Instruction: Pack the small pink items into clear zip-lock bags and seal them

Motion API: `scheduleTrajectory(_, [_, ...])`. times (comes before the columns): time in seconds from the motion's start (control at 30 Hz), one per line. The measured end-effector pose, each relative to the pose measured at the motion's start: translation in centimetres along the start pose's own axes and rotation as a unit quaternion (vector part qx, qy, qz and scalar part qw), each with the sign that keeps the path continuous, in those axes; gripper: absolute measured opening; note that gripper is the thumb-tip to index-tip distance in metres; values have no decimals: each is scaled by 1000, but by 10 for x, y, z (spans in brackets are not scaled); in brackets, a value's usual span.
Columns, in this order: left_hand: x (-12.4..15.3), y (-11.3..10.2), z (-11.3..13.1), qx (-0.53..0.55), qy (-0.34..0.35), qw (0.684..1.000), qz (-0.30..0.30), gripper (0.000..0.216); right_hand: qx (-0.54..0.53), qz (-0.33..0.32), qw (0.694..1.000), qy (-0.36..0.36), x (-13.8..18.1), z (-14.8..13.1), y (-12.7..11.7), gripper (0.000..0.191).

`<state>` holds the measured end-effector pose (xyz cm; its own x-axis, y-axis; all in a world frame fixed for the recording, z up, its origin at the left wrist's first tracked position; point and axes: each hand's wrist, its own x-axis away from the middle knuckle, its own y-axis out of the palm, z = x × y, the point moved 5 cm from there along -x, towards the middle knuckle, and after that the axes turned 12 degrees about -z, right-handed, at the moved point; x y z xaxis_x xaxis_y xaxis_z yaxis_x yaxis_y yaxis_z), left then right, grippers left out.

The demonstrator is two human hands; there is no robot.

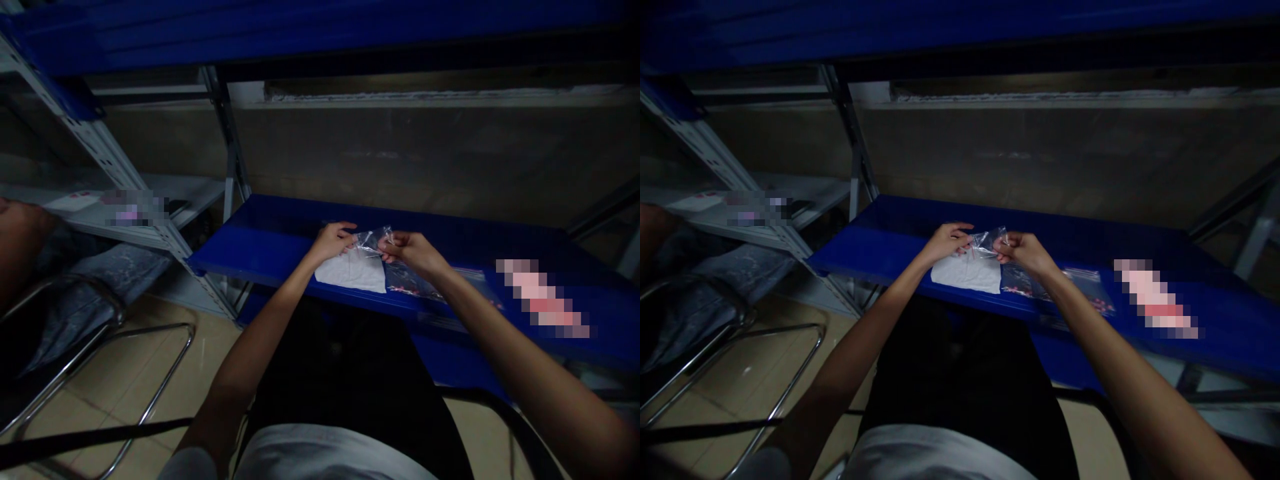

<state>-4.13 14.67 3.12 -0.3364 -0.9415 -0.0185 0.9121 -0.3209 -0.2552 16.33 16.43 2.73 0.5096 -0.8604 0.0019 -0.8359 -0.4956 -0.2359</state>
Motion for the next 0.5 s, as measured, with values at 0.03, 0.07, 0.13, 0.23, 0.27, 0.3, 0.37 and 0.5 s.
scheduleTrajectory(0.03, [-3, 1, -2, -9, 1, 1000, -6, 41, 11, -8, 1000, 2, -2, 0, 0, 34])
scheduleTrajectory(0.07, [-5, 1, -4, -19, 4, 1000, -11, 39, 27, -17, 999, 2, -4, -1, -1, 33])
scheduleTrajectory(0.13, [-9, 0, -7, -44, 15, 999, -9, 32, 80, -32, 996, -5, -8, -8, -4, 28])
scheduleTrajectory(0.23, [-11, -4, -11, -96, 40, 995, 11, 22, 223, -36, 973, -37, -15, -29, -7, 13])
scheduleTrajectory(0.27, [-11, -5, -11, -116, 49, 992, 16, 18, 283, -41, 957, -52, -17, -37, -6, 8])
scheduleTrajectory(0.3, [-9, -5, -12, -136, 57, 989, 19, 15, 342, -50, 936, -66, -18, -44, -3, 6])
scheduleTrajectory(0.37, [-5, -5, -12, -179, 71, 981, 17, 11, 443, -77, 889, -90, -22, -53, 5, 10])
scheduleTrajectory(0.5, [5, -1, -9, -262, 84, 962, 8, 13, 539, -124, 825, -116, -25, -56, 18, 21])
